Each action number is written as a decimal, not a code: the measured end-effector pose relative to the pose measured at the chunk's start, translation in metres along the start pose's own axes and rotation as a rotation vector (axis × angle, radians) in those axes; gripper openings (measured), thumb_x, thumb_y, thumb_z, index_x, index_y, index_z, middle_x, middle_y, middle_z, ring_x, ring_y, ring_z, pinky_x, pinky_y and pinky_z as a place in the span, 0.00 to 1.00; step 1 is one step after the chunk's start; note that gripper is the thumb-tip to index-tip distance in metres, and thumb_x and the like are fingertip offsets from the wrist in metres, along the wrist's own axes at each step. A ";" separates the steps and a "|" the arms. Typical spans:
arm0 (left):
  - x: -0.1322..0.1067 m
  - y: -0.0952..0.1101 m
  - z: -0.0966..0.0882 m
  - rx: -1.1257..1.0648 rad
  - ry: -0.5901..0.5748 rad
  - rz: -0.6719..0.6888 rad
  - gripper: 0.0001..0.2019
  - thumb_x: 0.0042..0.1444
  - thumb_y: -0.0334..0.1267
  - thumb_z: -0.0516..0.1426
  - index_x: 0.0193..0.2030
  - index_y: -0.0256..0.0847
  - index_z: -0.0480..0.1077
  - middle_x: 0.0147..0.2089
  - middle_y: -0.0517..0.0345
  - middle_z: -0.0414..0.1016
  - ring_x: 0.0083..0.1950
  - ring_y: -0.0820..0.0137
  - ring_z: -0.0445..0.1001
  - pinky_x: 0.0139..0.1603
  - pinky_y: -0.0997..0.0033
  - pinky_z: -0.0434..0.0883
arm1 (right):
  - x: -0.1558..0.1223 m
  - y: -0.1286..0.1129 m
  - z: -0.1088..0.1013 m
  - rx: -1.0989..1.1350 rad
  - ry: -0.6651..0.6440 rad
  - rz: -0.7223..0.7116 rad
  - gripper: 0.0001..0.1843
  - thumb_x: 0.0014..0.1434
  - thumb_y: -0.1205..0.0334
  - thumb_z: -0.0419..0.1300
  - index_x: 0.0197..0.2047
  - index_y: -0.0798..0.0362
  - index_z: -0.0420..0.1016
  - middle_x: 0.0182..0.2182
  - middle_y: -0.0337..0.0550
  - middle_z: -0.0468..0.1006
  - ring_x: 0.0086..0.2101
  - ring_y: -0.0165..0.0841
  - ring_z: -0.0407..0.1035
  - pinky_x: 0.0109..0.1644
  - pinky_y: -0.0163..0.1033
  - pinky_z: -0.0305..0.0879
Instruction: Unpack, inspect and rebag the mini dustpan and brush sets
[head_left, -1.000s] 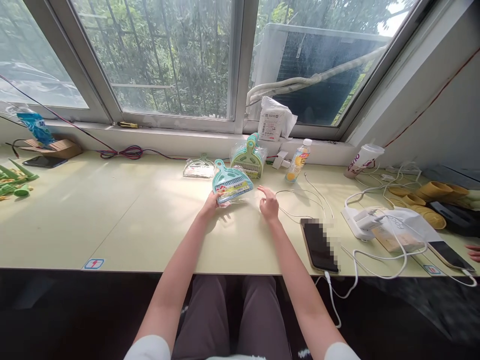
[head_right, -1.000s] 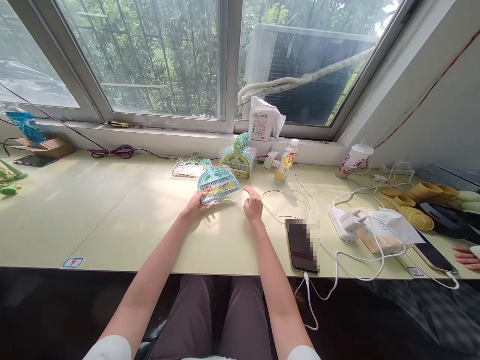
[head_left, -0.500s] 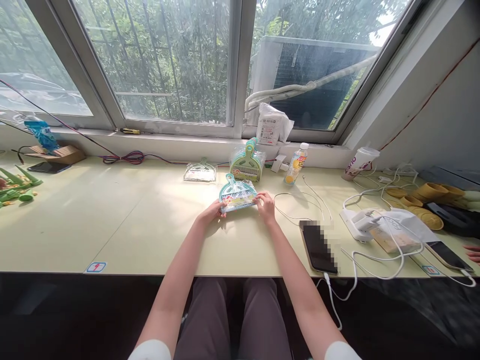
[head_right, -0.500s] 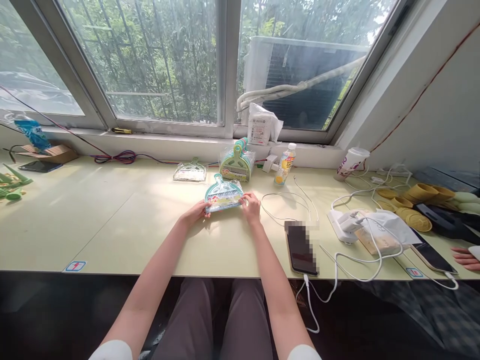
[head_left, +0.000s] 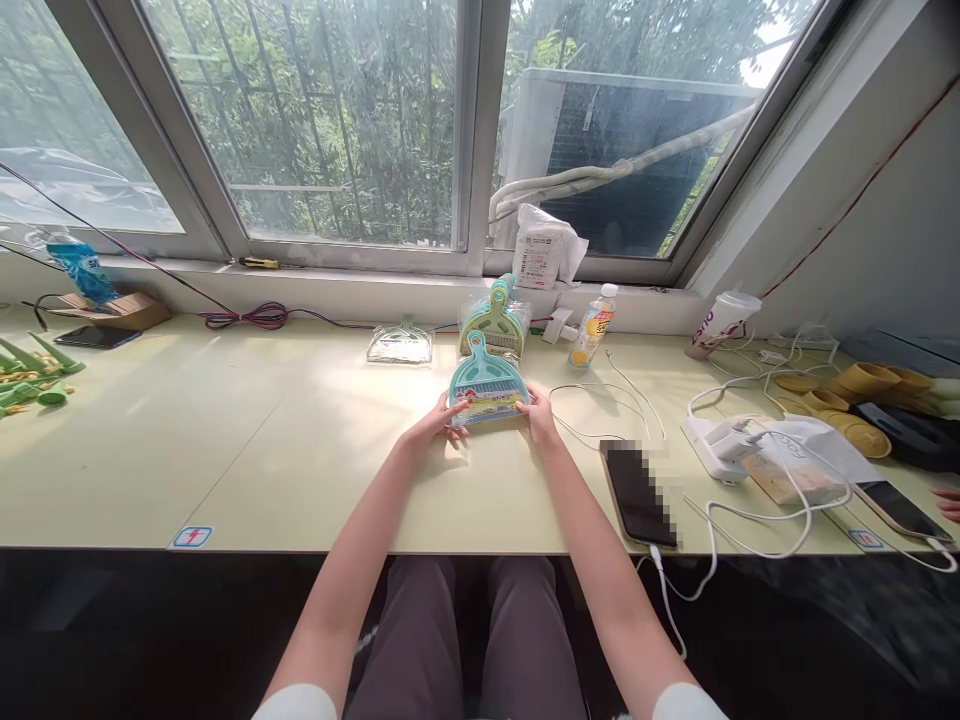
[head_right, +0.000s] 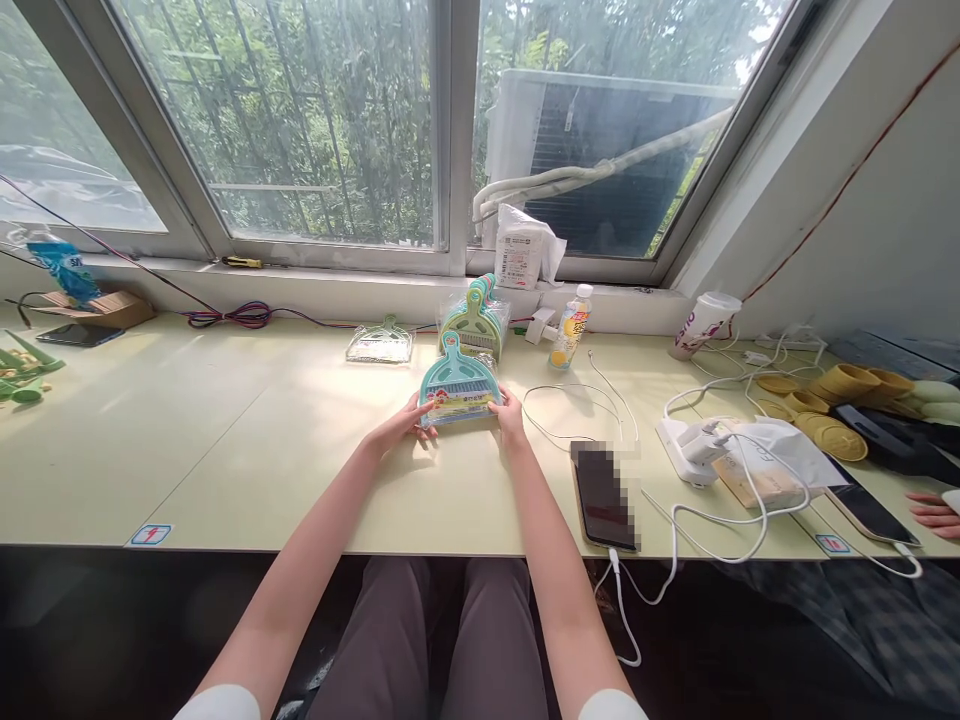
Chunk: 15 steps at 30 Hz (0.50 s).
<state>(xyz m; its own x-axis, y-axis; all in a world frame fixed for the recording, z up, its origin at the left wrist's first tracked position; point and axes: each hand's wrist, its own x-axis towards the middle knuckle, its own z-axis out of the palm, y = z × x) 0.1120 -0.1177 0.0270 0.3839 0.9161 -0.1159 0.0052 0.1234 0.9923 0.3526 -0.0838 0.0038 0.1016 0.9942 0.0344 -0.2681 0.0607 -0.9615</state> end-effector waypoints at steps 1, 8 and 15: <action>0.001 -0.003 0.004 0.010 -0.010 0.044 0.43 0.51 0.51 0.63 0.68 0.48 0.46 0.57 0.42 0.70 0.35 0.71 0.77 0.29 0.72 0.73 | 0.001 0.000 0.000 0.021 0.043 -0.003 0.26 0.39 0.68 0.62 0.46 0.51 0.73 0.36 0.39 0.80 0.38 0.36 0.74 0.47 0.43 0.70; 0.016 -0.022 0.020 0.357 0.323 0.254 0.33 0.54 0.43 0.59 0.65 0.44 0.53 0.39 0.54 0.75 0.35 0.64 0.74 0.40 0.62 0.71 | 0.007 0.009 0.002 -0.064 0.144 -0.238 0.15 0.45 0.64 0.58 0.40 0.50 0.67 0.39 0.42 0.78 0.42 0.34 0.72 0.50 0.43 0.68; 0.021 -0.016 0.009 0.607 0.527 0.238 0.14 0.61 0.40 0.51 0.54 0.47 0.63 0.40 0.51 0.76 0.45 0.56 0.75 0.45 0.63 0.66 | 0.015 0.024 0.002 -0.301 0.203 -0.300 0.16 0.49 0.65 0.54 0.44 0.48 0.65 0.39 0.44 0.79 0.41 0.36 0.74 0.47 0.43 0.69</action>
<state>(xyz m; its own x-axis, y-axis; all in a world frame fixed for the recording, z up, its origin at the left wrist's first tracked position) 0.1280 -0.1035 0.0093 -0.0436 0.9685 0.2450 0.5329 -0.1849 0.8257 0.3453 -0.0676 -0.0180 0.3257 0.8974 0.2976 0.0887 0.2844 -0.9546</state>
